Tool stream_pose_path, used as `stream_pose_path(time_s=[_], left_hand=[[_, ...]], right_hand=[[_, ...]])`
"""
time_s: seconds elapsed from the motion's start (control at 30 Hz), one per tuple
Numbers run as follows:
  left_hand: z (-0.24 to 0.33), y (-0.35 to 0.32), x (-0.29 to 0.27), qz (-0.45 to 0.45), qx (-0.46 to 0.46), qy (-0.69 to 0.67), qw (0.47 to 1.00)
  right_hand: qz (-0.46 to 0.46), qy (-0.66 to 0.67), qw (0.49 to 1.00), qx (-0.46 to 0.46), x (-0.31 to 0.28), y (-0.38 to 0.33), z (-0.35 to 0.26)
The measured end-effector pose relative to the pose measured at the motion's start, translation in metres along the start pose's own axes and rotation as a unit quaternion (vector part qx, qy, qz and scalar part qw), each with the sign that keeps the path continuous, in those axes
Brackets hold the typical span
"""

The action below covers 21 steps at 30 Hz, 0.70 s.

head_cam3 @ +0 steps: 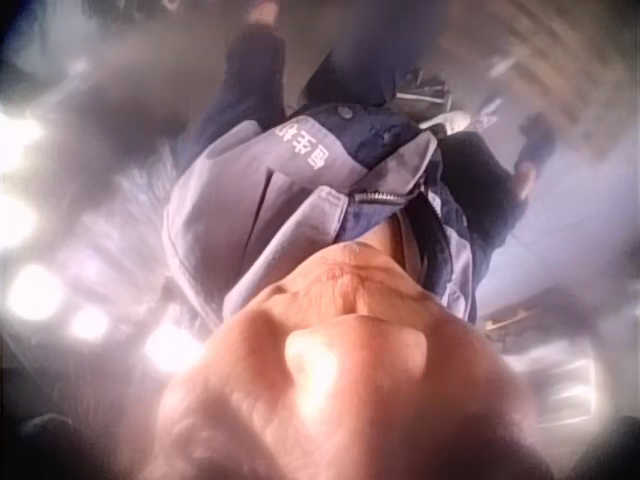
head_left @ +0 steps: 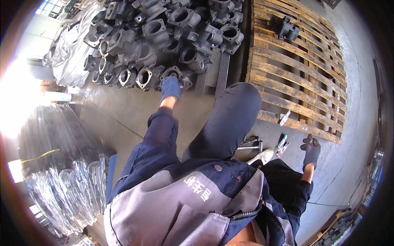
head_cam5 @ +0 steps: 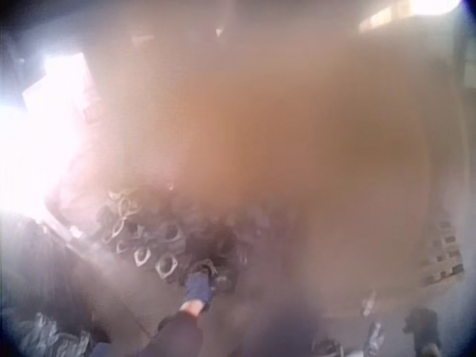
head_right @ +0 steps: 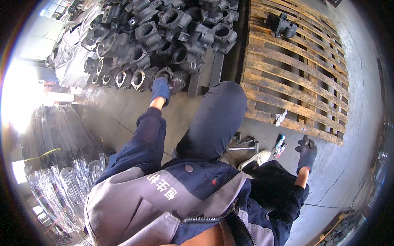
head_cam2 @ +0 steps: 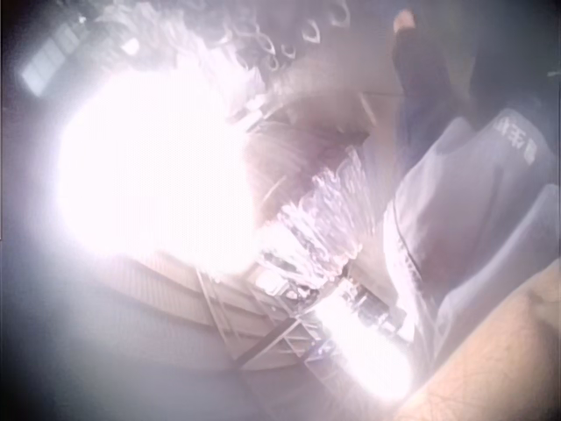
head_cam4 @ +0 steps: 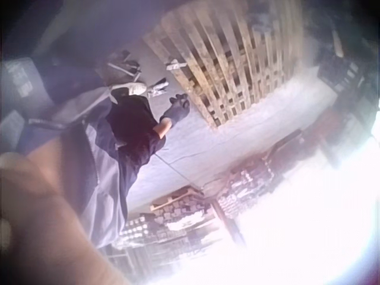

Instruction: The person sits on the floor and repeatedly picks up dark metal castings from a pile. They use a hammer to tap the edges and a file to smooth surfaces, then place the finished pieces onto a wooden pallet.

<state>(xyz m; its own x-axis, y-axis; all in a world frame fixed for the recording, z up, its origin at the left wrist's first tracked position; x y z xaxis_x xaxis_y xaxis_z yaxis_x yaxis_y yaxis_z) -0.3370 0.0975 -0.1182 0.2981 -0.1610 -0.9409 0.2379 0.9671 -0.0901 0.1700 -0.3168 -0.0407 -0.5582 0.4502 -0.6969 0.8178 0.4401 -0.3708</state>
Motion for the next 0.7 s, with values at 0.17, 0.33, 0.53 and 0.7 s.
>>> stream_pose_path(time_s=[0.17, 0.33, 0.53, 0.7], left_hand=[[-0.015, 0.021, 0.029, -0.013, -0.114, -0.034, 0.993], [0.031, -0.033, 0.015, -0.078, 0.016, -0.04, 0.996], [-0.034, -0.043, 0.03, -0.127, -0.038, -0.252, 0.959], [0.101, -0.026, -0.049, -0.226, 0.088, -0.216, 0.946]], right_hand=[[0.002, -0.01, 1.0, -0.019, 0.007, -0.001, -0.004], [0.01, -0.006, 0.999, -0.03, -0.001, -0.006, 0.009], [0.007, 0.087, 0.995, -0.047, -0.01, 0.002, -0.014], [0.083, 0.126, 0.986, -0.066, -0.027, 0.01, -0.008]])
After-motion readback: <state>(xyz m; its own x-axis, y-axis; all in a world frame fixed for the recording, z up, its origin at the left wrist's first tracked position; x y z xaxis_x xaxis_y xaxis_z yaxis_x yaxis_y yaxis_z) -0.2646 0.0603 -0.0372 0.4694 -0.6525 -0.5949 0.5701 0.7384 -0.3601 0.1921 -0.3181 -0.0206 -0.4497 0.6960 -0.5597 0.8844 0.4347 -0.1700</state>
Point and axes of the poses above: each hand's wrist, its own y-axis towards the middle knuckle, its own x-axis out of the palm, z = x × y, the point moved 6 cm from there along y, towards the middle knuckle, and after that the axes turned 12 degrees about -y, right-handed, at the moved point
